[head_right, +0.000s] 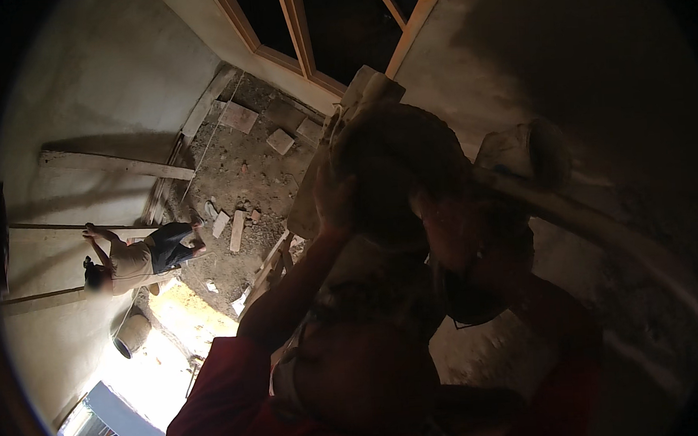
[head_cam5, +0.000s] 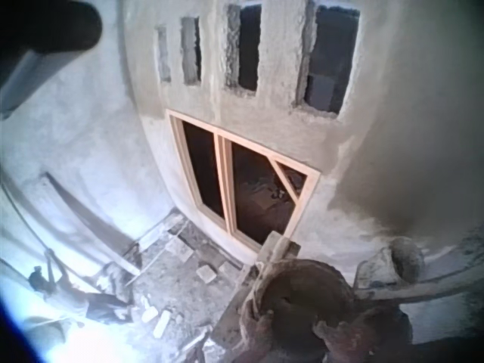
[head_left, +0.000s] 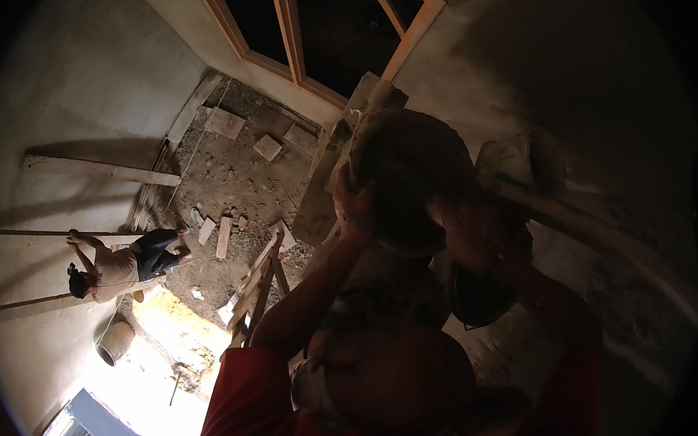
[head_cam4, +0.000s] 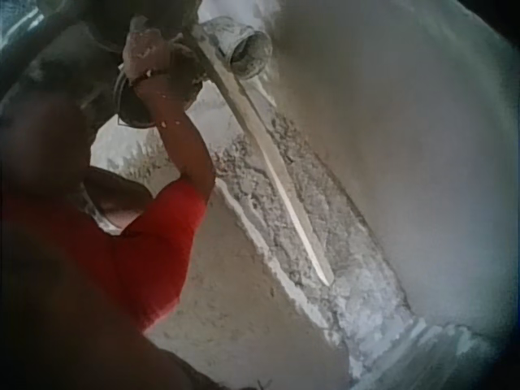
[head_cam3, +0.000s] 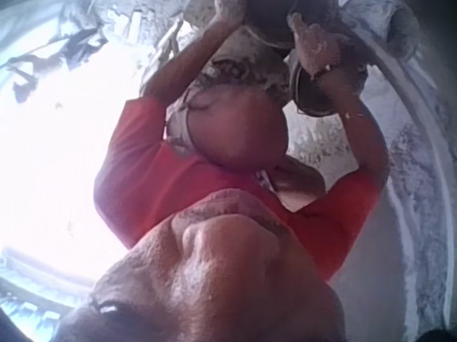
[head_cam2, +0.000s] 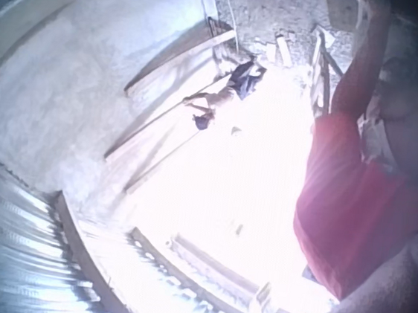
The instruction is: The person applies cement mixture to a wall using a trowel and then smooths it with a long wooden board. They also add water to the mixture in a bucket.
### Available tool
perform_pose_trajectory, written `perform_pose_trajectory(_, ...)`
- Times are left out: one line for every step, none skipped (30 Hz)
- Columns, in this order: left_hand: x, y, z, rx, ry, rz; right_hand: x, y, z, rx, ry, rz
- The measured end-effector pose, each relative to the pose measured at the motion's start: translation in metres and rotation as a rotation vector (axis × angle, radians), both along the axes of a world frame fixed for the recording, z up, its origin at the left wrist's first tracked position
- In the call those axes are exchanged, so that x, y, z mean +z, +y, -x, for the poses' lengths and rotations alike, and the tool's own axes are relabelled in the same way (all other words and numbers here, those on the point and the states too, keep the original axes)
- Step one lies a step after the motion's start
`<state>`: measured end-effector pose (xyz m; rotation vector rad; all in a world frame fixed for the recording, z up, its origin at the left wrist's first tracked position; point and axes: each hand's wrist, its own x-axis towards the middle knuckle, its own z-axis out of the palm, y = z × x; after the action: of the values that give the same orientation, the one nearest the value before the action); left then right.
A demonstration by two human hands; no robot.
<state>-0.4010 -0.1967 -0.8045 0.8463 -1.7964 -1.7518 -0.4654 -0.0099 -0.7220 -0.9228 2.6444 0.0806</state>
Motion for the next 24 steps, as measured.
perform_pose_trajectory(0.0, 0.002, -0.003, 0.025, -0.028, -0.009, 0.0, 0.004, -0.001, 0.112, 0.016, -0.076)
perform_pose_trajectory(0.001, 0.002, -0.002, 0.045, -0.044, -0.015, 0.015, -0.004, 0.0, 0.22, 0.044, -0.149)
perform_pose_trajectory(0.002, 0.002, 0.0, 0.066, -0.06, -0.021, 0.025, -0.009, 0.001, 0.328, 0.073, -0.223)
perform_pose_trajectory(0.004, 0.002, 0.001, 0.058, -0.034, -0.031, 0.018, 0.0, 0.005, 0.295, 0.078, -0.071)
perform_pose_trajectory(0.01, 0.0, 0.002, 0.04, -0.003, -0.04, 0.002, 0.016, 0.01, 0.252, 0.088, 0.081)
perform_pose_trajectory(0.013, 0.001, -0.002, 0.03, -0.003, -0.042, -0.02, 0.029, 0.01, 0.214, 0.068, 0.243)
perform_pose_trajectory(0.019, 0.002, -0.005, 0.012, -0.019, -0.045, -0.036, 0.033, 0.003, 0.311, 0.137, 0.203)
perform_pose_trajectory(0.024, 0.0, -0.002, -0.004, -0.02, -0.044, -0.036, 0.025, -0.002, 0.413, 0.221, 0.163)
perform_pose_trajectory(0.027, 0.0, -0.001, -0.021, -0.02, -0.044, -0.033, 0.021, -0.004, 0.513, 0.305, 0.123)
perform_pose_trajectory(0.022, 0.0, -0.001, -0.008, -0.035, -0.031, -0.024, 0.023, -0.003, 0.491, 0.167, -0.076)
perform_pose_trajectory(0.009, -0.004, -0.001, 0.032, -0.052, -0.014, 0.03, -0.013, 0.001, 0.49, 0.03, -0.267)
perform_pose_trajectory(0.0, -0.003, -0.001, 0.051, -0.074, 0.001, 0.058, -0.029, 0.002, 0.462, -0.113, -0.46)
perform_pose_trajectory(0.004, 0.0, -0.004, 0.054, -0.078, 0.011, 0.051, 0.006, 0.007, 0.616, 0.125, -0.295)
perform_pose_trajectory(0.013, 0.004, -0.004, 0.042, -0.069, 0.018, 0.061, 0.02, 0.007, 0.608, 0.2, -0.234)
perform_pose_trajectory(0.017, 0.004, -0.004, 0.048, -0.064, 0.035, 0.069, 0.032, 0.01, 0.618, 0.272, -0.163)
perform_pose_trajectory(0.016, 0.002, -0.004, 0.063, -0.082, 0.031, 0.105, 0.01, 0.017, 0.51, 0.162, -0.173)
perform_pose_trajectory(0.017, 0.002, -0.004, 0.056, -0.085, 0.013, 0.112, 0.004, 0.023, 0.516, 0.313, -0.117)
perform_pose_trajectory(0.017, 0.002, -0.005, 0.05, -0.088, -0.004, 0.119, -0.002, 0.029, 0.511, 0.46, -0.06)
perform_pose_trajectory(0.012, -0.001, -0.004, 0.07, -0.096, 0.012, 0.092, 0.0, 0.048, 0.647, 0.855, 0.118)
perform_pose_trajectory(0.007, 0.0, -0.004, 0.041, -0.084, 0.009, 0.082, -0.002, 0.056, 0.568, 0.787, 0.177)
perform_pose_trajectory(0.001, 0.001, -0.003, 0.015, -0.074, 0.006, 0.072, -0.003, 0.065, 0.49, 0.723, 0.244)
perform_pose_trajectory(-0.005, 0.0, -0.003, 0.018, -0.077, -0.007, 0.062, -0.015, 0.073, 0.416, 0.455, 0.18)
perform_pose_trajectory(-0.01, 0.0, -0.003, 0.016, -0.077, -0.02, 0.053, -0.026, 0.08, 0.302, 0.214, 0.11)
perform_pose_trajectory(-0.01, 0.0, -0.003, 0.013, -0.076, -0.033, 0.043, -0.034, 0.081, 0.352, 0.249, -0.02)
